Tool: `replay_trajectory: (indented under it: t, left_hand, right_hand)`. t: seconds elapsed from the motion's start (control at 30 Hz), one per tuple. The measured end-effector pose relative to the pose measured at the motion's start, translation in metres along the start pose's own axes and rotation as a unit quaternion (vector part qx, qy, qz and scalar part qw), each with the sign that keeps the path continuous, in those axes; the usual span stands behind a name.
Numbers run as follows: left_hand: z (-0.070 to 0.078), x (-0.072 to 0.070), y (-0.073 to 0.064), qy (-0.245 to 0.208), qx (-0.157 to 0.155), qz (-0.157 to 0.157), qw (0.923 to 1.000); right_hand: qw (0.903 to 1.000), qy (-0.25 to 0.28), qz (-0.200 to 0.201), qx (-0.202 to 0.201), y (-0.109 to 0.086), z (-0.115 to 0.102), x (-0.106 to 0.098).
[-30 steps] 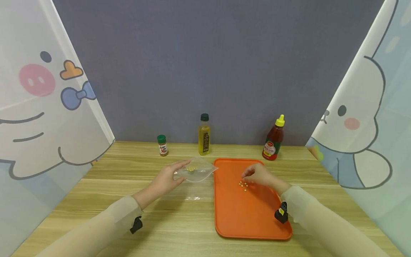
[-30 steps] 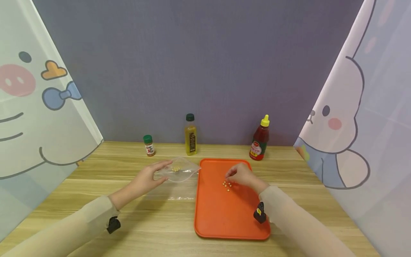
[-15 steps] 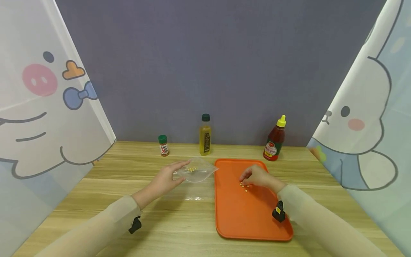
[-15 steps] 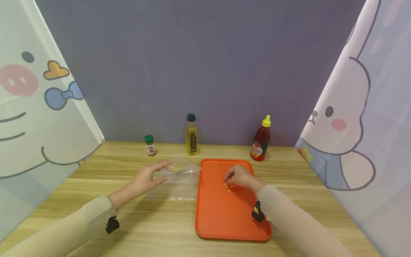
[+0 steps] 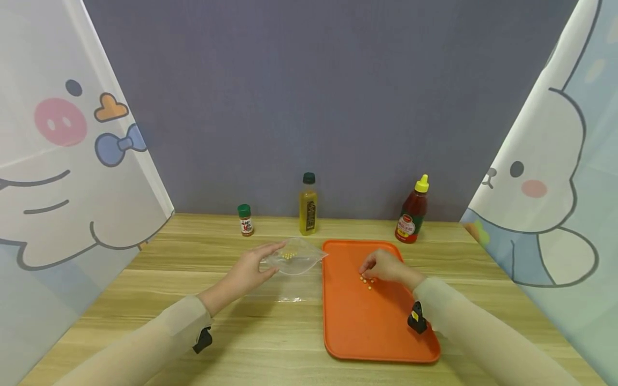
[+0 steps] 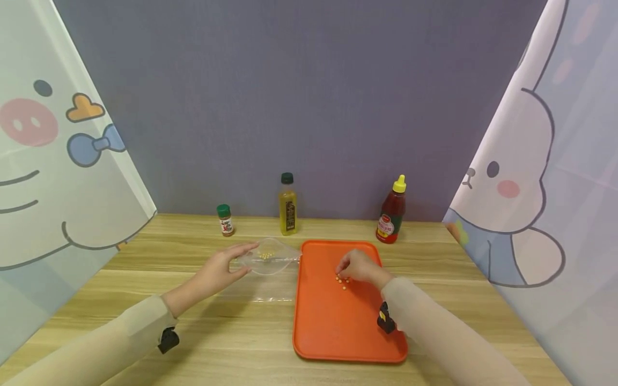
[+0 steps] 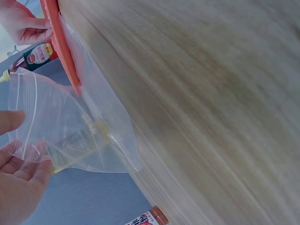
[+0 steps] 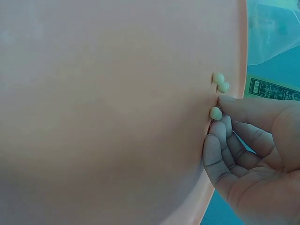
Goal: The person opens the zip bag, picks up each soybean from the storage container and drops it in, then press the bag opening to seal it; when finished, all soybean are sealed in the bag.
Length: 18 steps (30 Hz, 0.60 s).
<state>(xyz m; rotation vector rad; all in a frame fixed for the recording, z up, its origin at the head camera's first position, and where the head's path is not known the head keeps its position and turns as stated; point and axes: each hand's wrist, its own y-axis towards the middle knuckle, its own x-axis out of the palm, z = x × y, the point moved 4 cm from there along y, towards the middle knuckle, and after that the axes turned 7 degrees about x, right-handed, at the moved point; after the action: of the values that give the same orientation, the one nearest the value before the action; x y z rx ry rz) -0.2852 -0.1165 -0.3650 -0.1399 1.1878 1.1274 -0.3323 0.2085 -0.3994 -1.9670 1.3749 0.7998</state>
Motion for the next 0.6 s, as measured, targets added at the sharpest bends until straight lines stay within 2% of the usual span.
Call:
replay_trajectory:
  t: [0.23, 0.6]
  left_hand:
    - [0.000, 0.000, -0.001, 0.001, 0.004, 0.002, 1.0000]
    - [0.001, 0.001, -0.001, -0.001, 0.007, 0.005, 1.0000]
  right_hand:
    - [0.9993, -0.023, 0.023, -0.016, 0.000, 0.000, -0.004]
    - [0.9968, -0.004, 0.069, -0.040, 0.000, -0.013, -0.014]
